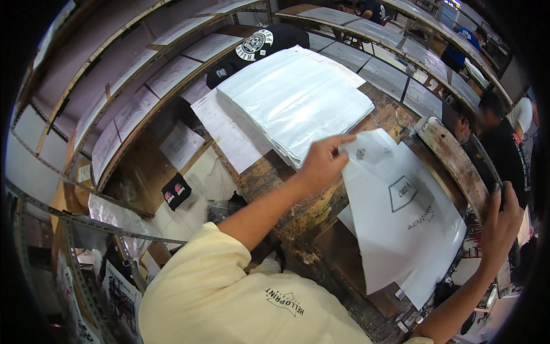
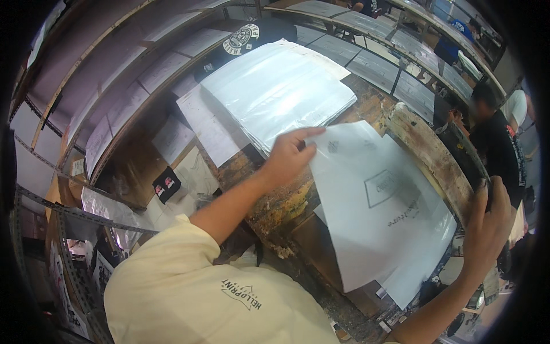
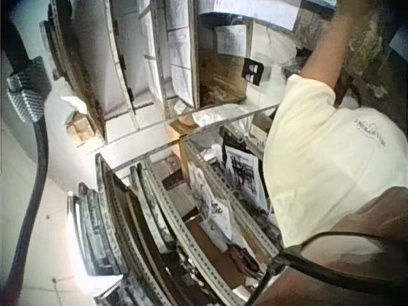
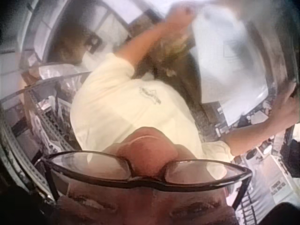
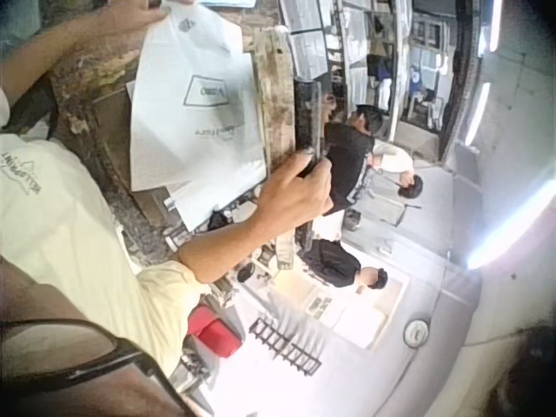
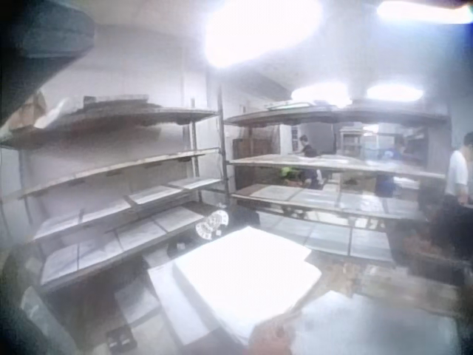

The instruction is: The person performs screen printing on white plastic mailing bags by placing a bag on the printing surface, lowering the screen, applying ink with a squeegee, and lifting the screen to reveal the printed logo.

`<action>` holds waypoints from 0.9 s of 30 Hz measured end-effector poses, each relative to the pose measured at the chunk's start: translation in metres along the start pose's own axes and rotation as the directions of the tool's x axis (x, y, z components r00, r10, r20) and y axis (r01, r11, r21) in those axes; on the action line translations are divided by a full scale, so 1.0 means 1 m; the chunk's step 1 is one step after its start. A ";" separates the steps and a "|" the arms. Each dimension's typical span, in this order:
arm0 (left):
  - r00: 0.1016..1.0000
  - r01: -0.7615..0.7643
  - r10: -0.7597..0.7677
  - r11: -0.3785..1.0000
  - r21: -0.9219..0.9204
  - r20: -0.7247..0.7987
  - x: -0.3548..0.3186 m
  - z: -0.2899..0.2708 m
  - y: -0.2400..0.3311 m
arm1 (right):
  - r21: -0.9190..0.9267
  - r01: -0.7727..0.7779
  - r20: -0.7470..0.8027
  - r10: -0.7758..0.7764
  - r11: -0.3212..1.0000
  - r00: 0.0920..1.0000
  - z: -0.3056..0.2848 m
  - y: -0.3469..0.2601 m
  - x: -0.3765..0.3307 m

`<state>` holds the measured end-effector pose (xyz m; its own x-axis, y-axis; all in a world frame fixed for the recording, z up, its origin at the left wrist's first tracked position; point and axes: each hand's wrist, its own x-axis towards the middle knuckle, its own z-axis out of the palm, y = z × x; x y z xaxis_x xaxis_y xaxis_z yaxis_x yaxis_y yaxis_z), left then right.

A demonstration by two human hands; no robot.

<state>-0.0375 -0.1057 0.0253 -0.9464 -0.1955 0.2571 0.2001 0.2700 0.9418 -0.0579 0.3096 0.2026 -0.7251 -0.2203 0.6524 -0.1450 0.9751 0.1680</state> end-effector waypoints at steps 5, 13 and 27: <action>0.985 -0.141 0.150 0.984 -0.109 0.082 0.059 -0.060 0.003 | 0.039 -0.014 0.038 0.012 0.999 0.999 -0.011 -0.008 0.000; 0.986 0.014 -0.006 0.999 0.048 -0.165 0.100 -0.218 -0.060 | 0.081 0.002 -0.014 0.000 0.997 1.000 -0.023 -0.050 -0.001; 0.905 0.361 -0.292 0.912 0.195 -0.309 0.187 -0.353 -0.172 | 0.056 -0.043 0.023 0.041 0.998 0.999 -0.023 -0.043 -0.004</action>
<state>-0.1591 -0.5219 -0.0119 -0.8370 -0.5467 0.0246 -0.2081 0.3596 0.9096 -0.0331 0.2684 0.2095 -0.7457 -0.1790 0.6418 -0.1513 0.9836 0.0985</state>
